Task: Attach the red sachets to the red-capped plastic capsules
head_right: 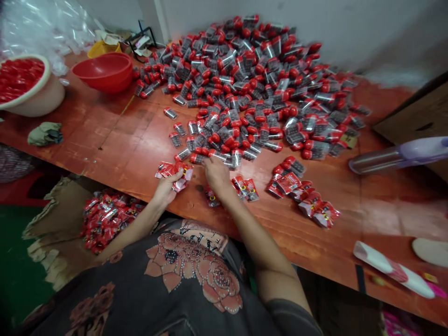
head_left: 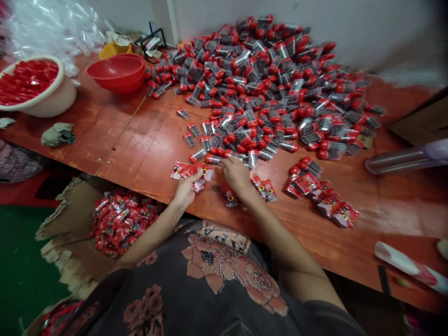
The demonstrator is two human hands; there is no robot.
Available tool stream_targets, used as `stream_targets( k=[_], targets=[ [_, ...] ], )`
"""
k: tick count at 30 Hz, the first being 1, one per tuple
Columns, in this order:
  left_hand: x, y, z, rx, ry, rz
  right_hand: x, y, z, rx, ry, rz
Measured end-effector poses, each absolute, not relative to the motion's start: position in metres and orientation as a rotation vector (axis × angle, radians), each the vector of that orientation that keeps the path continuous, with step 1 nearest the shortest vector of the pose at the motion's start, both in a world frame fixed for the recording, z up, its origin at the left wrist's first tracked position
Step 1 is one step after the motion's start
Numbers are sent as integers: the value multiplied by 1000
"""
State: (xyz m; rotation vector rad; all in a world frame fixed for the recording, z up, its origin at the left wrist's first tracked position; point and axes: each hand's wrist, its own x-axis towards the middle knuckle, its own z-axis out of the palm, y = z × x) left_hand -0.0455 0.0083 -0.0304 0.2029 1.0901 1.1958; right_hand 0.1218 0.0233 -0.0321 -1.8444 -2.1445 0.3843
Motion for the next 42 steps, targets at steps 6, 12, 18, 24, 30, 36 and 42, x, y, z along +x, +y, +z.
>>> stream_targets(
  k=[6, 12, 18, 24, 30, 36, 42],
  targets=[
    [-52, 15, -21, 107, 1099, 1204, 107, 46, -38, -1828, -2459, 293],
    [-54, 15, -23, 67, 1104, 1271, 110, 1, -29, -1698, -1950, 688],
    [-47, 17, -25, 14, 1090, 1167, 110, -55, -14, -1456, -1271, 1069],
    [-34, 13, -20, 69, 1105, 1138, 113, -60, -14, -1437, -1243, 1112],
    [-31, 4, -15, 259, 1127, 1254, 114, -60, -14, -1432, -1166, 1172],
    [-33, 5, -12, 324, 1157, 1230, 116, -63, -18, -1437, -1086, 1121],
    [-33, 5, -13, 249, 1151, 1164, 116, -71, -17, -1424, -1109, 1091]
  ],
)
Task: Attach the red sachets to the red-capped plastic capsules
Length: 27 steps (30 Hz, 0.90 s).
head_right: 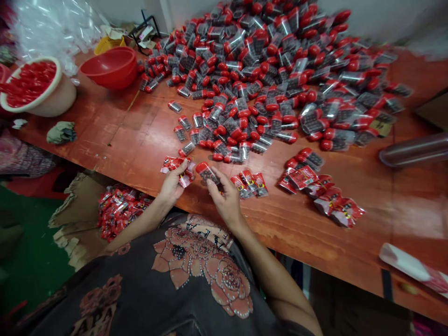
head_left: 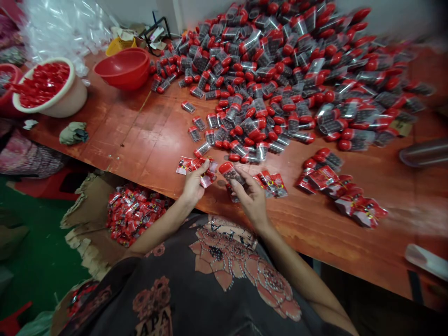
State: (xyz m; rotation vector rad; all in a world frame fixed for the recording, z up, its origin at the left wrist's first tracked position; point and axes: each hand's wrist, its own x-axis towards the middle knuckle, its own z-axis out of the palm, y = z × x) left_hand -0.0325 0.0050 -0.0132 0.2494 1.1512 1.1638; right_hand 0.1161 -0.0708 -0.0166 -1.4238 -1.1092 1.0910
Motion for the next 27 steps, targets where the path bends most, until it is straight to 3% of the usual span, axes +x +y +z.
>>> stream_targets(
  k=[27],
  targets=[
    [-23, -8, -3, 520, 1084, 1306, 132, -70, -7, -1347, -1255, 1139]
  ],
)
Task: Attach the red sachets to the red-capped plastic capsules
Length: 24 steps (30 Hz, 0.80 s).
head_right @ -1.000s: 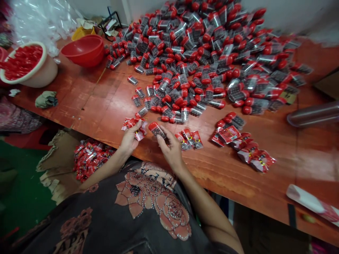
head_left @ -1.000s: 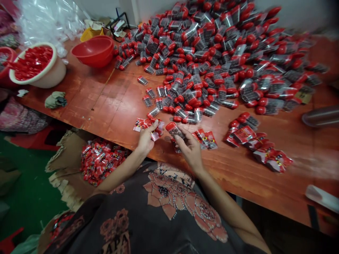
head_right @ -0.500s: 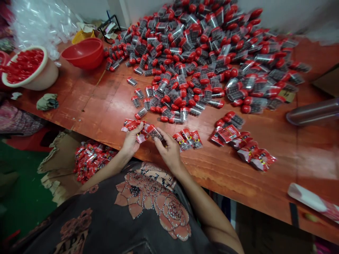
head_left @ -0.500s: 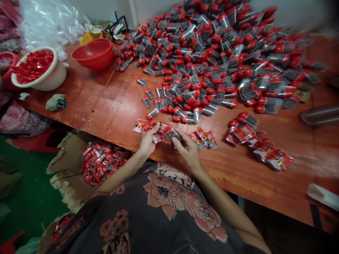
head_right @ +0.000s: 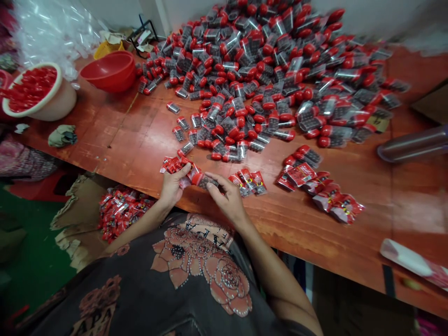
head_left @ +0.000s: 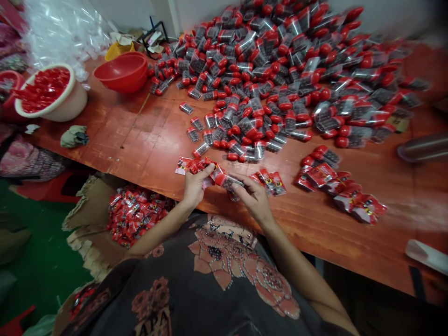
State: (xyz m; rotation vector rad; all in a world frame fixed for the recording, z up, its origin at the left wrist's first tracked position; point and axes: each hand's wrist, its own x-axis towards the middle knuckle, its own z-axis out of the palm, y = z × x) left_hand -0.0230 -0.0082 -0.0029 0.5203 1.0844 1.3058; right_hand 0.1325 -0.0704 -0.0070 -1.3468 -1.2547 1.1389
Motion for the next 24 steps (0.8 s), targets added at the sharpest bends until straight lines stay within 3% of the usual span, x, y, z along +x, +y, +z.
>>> stream_targets(
  k=[17, 24],
  targets=[
    [-35, -13, 2, 557, 1096, 1041, 120, -73, -17, -1307, -952, 1394],
    [-27, -25, -1, 547, 1009, 1020, 111, -82, -21, -1300, -1348, 995]
  ],
)
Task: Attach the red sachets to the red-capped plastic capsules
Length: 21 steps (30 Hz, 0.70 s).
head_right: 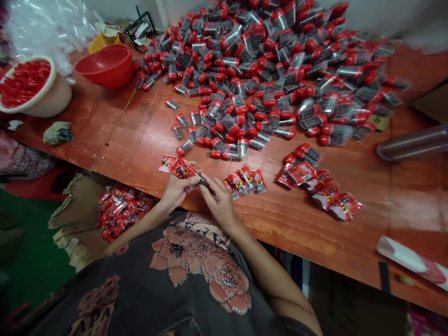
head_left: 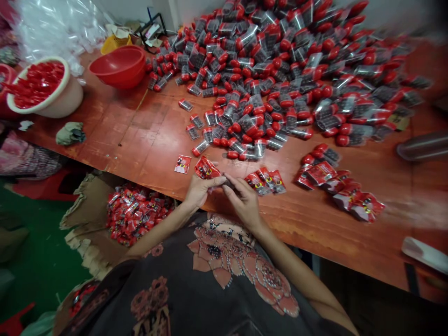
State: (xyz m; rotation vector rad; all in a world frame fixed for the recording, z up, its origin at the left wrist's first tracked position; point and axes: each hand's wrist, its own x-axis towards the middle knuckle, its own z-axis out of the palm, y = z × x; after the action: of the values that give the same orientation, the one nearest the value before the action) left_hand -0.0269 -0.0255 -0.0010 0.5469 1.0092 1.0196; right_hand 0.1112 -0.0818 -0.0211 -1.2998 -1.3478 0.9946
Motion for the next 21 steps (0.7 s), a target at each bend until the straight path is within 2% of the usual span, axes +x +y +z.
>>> stream_targets(
  k=[7, 15, 21],
  targets=[
    [-23, -29, -3, 492, 1012, 1186, 108, -87, -25, -1358, -1156, 1006],
    [-24, -34, -8, 529, 1054, 1140, 103, -88, -27, -1288, -938, 1170],
    [-25, -31, 0, 543, 1009, 1142, 110, -91, -21, -1322, -1299, 873]
  ],
)
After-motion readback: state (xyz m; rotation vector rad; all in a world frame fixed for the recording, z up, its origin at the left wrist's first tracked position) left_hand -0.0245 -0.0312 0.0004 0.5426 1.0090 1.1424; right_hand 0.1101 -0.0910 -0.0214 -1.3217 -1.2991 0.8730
